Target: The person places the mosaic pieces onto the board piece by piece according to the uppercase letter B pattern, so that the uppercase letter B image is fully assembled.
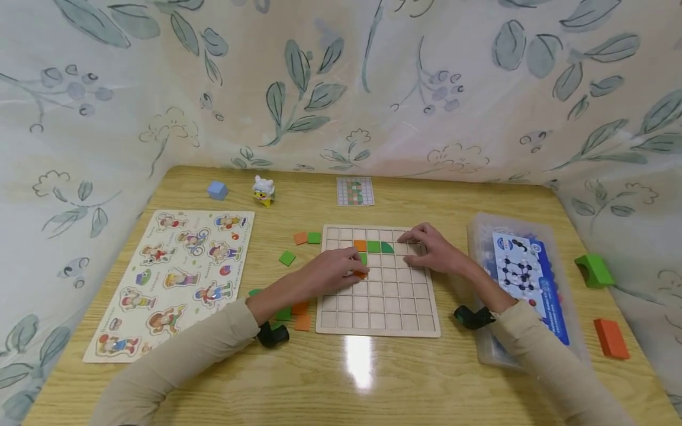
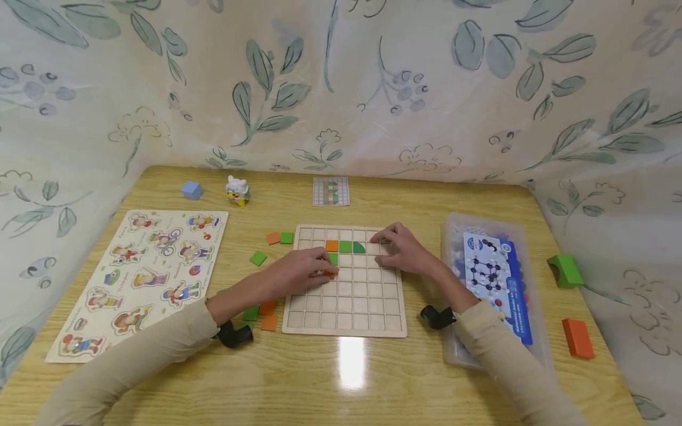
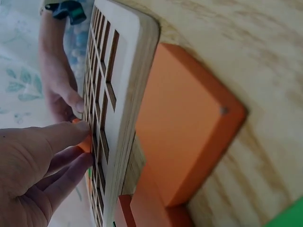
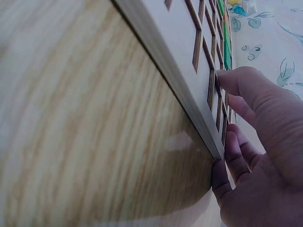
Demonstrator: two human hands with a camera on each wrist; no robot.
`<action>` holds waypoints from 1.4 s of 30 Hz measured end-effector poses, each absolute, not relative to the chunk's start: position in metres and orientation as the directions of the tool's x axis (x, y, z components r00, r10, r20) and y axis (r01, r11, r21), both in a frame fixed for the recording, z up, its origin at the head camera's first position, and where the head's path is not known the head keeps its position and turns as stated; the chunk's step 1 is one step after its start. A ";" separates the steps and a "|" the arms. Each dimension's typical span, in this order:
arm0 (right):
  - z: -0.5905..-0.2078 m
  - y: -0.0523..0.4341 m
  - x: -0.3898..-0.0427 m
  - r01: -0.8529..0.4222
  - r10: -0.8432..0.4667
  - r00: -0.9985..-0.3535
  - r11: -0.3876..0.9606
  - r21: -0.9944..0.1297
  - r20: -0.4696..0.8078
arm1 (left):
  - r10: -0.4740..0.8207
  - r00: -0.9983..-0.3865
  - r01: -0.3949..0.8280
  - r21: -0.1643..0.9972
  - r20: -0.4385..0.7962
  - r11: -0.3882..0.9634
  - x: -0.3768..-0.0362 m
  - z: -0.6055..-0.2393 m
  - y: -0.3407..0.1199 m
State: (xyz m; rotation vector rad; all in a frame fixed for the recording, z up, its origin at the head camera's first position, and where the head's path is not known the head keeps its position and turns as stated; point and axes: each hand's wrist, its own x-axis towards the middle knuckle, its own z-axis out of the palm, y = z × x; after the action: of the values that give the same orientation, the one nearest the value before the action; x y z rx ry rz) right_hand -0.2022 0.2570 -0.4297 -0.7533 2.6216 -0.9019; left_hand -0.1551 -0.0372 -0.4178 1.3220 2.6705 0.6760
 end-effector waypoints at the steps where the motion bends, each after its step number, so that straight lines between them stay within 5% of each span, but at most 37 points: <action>1: -0.430 0.257 -0.202 -0.387 -0.554 -0.829 0.670 -0.633 -0.079 | 0.774 -0.622 0.739 0.418 0.121 0.528 -0.155 -0.418 -0.037; 29: -0.430 0.257 -0.202 -0.365 -0.548 -0.830 0.671 -0.646 -0.101 | 0.808 -0.571 0.808 0.276 0.147 0.521 -0.140 -0.407 -0.051; 42: -0.428 0.258 -0.200 -0.346 -0.531 -0.839 0.689 -0.637 -0.120 | 0.623 -0.779 0.598 0.385 0.074 0.703 -0.180 -0.395 -0.146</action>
State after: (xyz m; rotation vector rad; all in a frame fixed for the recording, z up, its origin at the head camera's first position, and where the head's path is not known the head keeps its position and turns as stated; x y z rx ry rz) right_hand -0.2004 0.2579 -0.4283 -0.6949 2.6067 -0.8949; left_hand -0.1804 -0.1462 -0.3948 1.0200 2.8415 0.6091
